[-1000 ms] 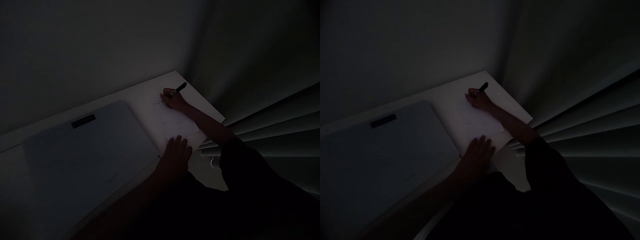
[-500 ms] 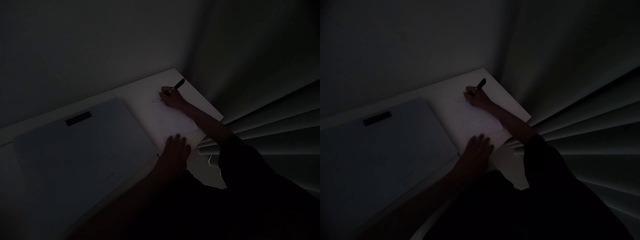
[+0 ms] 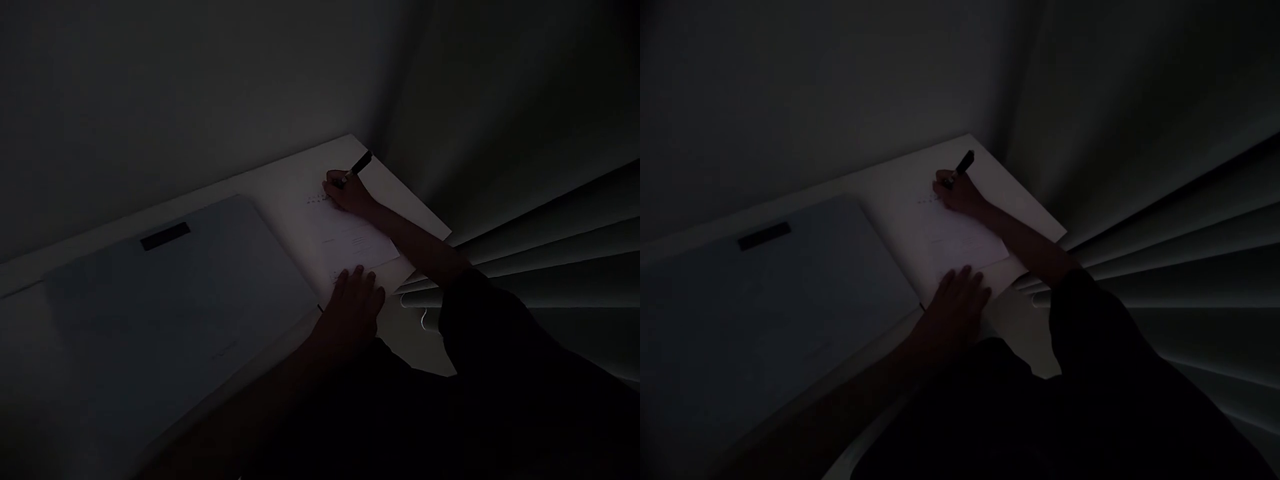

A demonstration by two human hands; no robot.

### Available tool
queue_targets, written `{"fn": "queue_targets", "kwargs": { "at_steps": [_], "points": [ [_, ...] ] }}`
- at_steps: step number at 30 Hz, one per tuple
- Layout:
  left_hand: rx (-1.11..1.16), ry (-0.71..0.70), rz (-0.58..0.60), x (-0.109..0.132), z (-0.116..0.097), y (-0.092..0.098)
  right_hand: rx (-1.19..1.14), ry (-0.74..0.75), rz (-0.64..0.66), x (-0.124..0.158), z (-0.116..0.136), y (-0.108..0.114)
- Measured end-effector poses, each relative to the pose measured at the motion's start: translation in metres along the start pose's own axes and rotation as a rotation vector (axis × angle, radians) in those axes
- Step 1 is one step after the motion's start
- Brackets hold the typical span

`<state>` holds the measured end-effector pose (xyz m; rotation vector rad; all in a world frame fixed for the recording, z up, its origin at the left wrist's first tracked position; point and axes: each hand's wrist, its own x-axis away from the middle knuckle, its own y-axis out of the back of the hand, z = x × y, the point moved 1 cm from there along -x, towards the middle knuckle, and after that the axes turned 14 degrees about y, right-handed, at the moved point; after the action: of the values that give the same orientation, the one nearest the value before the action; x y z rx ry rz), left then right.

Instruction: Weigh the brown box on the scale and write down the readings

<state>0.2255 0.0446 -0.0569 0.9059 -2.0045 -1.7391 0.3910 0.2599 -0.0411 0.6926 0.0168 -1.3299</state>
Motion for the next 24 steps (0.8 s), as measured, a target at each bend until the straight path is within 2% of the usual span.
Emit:
{"fn": "queue_targets", "kwargs": {
  "at_steps": [3, 6, 8, 11, 16, 21, 24],
  "points": [
    [0.023, 0.01, 0.016, -0.001, -0.001, 0.001, 0.094, 0.031, -0.014, 0.002, 0.005, 0.003],
    [0.052, 0.027, 0.044, -0.001, -0.001, 0.001, 0.345, 0.22, 0.012, 0.004, 0.019, 0.007],
    [0.053, 0.032, 0.053, -0.002, -0.002, 0.002, 0.525, 0.284, 0.087, 0.006, 0.027, 0.009],
    [0.04, 0.028, 0.061, -0.002, -0.002, 0.006, 0.717, 0.267, 0.223, 0.005, 0.029, 0.012],
    [0.028, 0.031, 0.087, -0.003, -0.003, 0.013, 0.835, 0.27, 0.4, 0.002, 0.022, 0.014],
    [-0.023, 0.029, 0.051, -0.004, -0.006, 0.017, 0.898, 0.288, 0.447, 0.003, 0.024, 0.014],
    [-0.131, -0.062, -0.022, 0.001, -0.007, 0.024, 0.917, 0.3, 0.48, 0.003, 0.027, 0.016]
  ]
}}
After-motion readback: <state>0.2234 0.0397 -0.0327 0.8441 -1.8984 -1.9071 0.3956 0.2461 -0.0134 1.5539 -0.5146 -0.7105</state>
